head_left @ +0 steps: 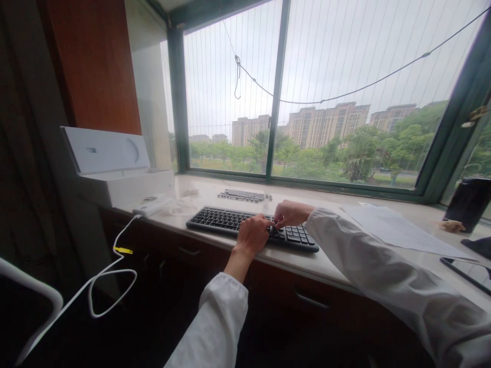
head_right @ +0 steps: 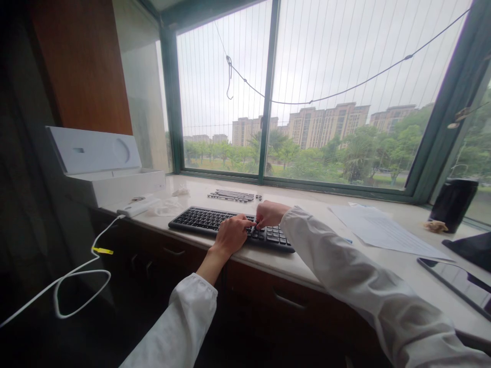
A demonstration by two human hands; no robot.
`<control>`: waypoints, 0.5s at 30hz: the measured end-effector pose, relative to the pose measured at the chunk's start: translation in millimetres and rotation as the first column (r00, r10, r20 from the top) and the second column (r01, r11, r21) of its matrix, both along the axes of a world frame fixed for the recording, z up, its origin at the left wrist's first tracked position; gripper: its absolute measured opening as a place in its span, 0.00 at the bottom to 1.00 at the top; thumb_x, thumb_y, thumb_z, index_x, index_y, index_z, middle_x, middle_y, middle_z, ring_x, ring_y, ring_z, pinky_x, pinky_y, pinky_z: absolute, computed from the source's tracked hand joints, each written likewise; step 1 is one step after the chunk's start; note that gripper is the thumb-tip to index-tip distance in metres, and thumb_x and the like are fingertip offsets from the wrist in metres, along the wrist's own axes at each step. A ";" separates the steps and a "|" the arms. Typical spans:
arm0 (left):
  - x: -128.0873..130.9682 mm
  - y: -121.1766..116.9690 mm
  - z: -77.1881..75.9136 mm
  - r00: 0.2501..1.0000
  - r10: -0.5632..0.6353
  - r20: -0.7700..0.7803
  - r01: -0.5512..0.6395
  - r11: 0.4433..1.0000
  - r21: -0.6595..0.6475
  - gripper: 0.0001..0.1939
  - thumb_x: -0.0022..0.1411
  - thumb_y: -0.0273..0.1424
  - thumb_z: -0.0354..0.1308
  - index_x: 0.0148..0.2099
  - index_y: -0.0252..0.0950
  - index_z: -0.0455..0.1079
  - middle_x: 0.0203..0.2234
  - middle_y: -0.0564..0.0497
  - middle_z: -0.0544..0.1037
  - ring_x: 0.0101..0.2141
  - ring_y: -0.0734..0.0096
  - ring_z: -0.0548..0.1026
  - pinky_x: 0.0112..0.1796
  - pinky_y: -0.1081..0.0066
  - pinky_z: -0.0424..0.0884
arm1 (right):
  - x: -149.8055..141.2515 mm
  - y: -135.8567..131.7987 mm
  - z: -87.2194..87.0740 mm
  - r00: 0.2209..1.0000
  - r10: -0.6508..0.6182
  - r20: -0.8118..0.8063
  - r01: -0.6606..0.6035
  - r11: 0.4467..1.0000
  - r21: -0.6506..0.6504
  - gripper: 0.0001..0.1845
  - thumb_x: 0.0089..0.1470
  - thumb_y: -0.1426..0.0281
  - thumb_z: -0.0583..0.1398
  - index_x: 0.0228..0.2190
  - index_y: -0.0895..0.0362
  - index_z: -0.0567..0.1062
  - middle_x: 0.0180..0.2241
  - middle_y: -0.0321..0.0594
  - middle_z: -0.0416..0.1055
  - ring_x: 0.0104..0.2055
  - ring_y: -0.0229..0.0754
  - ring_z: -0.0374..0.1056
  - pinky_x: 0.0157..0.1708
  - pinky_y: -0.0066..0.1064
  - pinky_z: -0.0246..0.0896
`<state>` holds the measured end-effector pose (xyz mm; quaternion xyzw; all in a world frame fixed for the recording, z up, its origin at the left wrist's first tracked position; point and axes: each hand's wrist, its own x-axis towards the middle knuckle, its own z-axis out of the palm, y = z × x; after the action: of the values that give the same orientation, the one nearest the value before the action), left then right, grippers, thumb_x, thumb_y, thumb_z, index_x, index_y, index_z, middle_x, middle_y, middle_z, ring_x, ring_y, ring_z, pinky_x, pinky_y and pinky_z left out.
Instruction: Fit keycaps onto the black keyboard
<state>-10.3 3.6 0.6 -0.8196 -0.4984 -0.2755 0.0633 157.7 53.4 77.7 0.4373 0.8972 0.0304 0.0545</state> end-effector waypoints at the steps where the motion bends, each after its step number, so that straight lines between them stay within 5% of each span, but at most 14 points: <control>1: 0.0 0.2 -0.1 1.000 0.000 -0.001 0.000 1.000 -0.001 0.21 0.65 0.26 0.46 0.50 0.53 0.73 0.41 0.53 0.76 0.39 0.68 0.76 0.43 0.68 0.70 | -0.3 0.7 0.4 1.000 -0.003 0.008 0.003 1.000 0.000 0.16 0.45 0.61 0.63 0.33 0.57 0.83 0.26 0.39 0.76 0.27 0.36 0.64 0.27 0.26 0.51; 9: 0.1 -1.1 2.1 1.000 -0.006 0.009 0.006 1.000 -0.007 0.20 0.65 0.26 0.47 0.49 0.54 0.74 0.41 0.54 0.76 0.38 0.69 0.76 0.43 0.68 0.71 | -6.2 -0.6 3.4 0.999 0.013 0.043 -0.013 1.000 0.004 0.14 0.45 0.62 0.63 0.29 0.57 0.83 0.21 0.38 0.73 0.24 0.35 0.61 0.25 0.26 0.49; 15: 1.1 -7.3 8.2 1.000 0.023 -0.021 -0.024 0.998 -0.063 0.20 0.66 0.27 0.47 0.51 0.53 0.73 0.44 0.53 0.75 0.41 0.68 0.76 0.46 0.67 0.70 | -0.1 2.4 -1.7 0.995 0.043 -0.088 -0.045 0.999 -0.020 0.11 0.42 0.62 0.64 0.23 0.56 0.82 0.16 0.36 0.69 0.22 0.34 0.57 0.23 0.27 0.47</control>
<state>-9.3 -3.7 8.8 -0.8180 -0.5157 -0.2506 0.0453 157.6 55.8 76.0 0.4175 0.9085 0.0026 0.0192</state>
